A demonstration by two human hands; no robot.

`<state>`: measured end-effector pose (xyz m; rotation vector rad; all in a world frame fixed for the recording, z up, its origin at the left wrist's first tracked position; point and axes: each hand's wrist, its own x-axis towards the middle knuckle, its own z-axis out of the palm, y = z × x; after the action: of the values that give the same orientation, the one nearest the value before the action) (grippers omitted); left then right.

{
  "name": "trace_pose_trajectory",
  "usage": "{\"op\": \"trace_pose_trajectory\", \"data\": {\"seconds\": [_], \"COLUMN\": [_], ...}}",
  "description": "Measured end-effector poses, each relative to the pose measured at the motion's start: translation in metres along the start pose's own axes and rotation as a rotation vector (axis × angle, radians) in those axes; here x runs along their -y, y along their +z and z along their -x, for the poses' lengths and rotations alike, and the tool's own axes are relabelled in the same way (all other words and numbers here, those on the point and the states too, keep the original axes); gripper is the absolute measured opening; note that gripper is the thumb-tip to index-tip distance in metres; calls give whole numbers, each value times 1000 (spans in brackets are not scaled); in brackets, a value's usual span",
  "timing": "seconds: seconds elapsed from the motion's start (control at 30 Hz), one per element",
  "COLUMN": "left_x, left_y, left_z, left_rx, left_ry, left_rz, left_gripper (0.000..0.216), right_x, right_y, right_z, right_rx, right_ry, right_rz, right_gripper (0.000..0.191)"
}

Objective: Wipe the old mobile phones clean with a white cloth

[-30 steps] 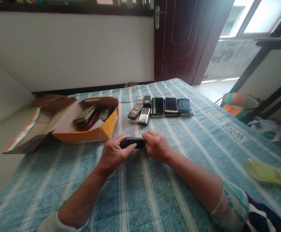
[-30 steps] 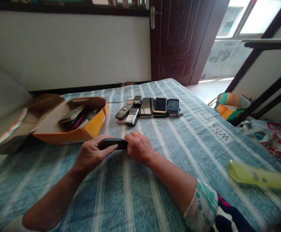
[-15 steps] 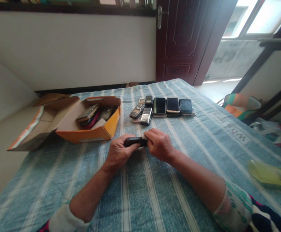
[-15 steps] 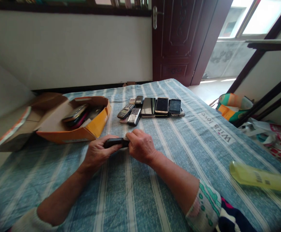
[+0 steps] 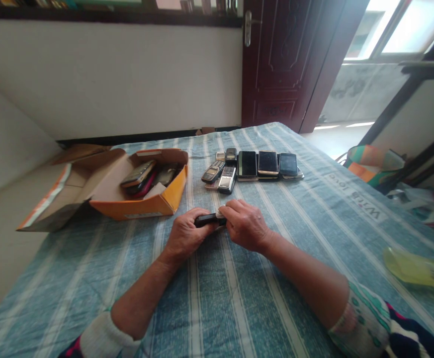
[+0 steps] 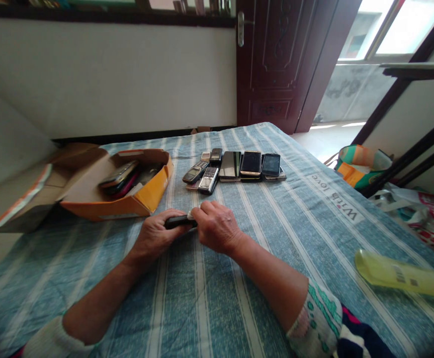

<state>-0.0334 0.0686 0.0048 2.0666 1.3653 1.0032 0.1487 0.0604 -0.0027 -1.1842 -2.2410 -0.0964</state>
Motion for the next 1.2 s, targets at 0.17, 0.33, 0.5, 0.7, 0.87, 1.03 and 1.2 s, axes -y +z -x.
{"op": "trace_pose_trajectory", "data": {"seconds": [0.17, 0.33, 0.5, 0.7, 0.87, 1.03, 1.2], "left_x": [4, 5, 5, 6, 5, 4, 5], "left_y": [-4, -1, 2, 4, -4, -16, -15], "left_z": [-2, -1, 0, 1, -3, -7, -8], "left_rx": [53, 68, 58, 40, 127, 154, 155], "left_ry": [-3, 42, 79, 67, 41, 60, 62], "left_rz": [-35, -82, -108, -133, -105, -69, -72], "left_gripper": [16, 12, 11, 10, 11, 13, 14], "right_x": [-4, -1, 6, 6, 0, -5, -3], "right_y": [2, 0, -2, 1, 3, 3, 2], "right_z": [1, 1, 2, 3, 3, 3, 2], "right_rx": [15, -14, -24, -3, 21, 3, -26], "right_ry": [49, 3, -40, -50, -9, 22, 17], "right_rz": [-1, 18, 59, 55, 61, 57, 89], "right_gripper": [18, 18, 17, 14, 13, 16, 16]}}
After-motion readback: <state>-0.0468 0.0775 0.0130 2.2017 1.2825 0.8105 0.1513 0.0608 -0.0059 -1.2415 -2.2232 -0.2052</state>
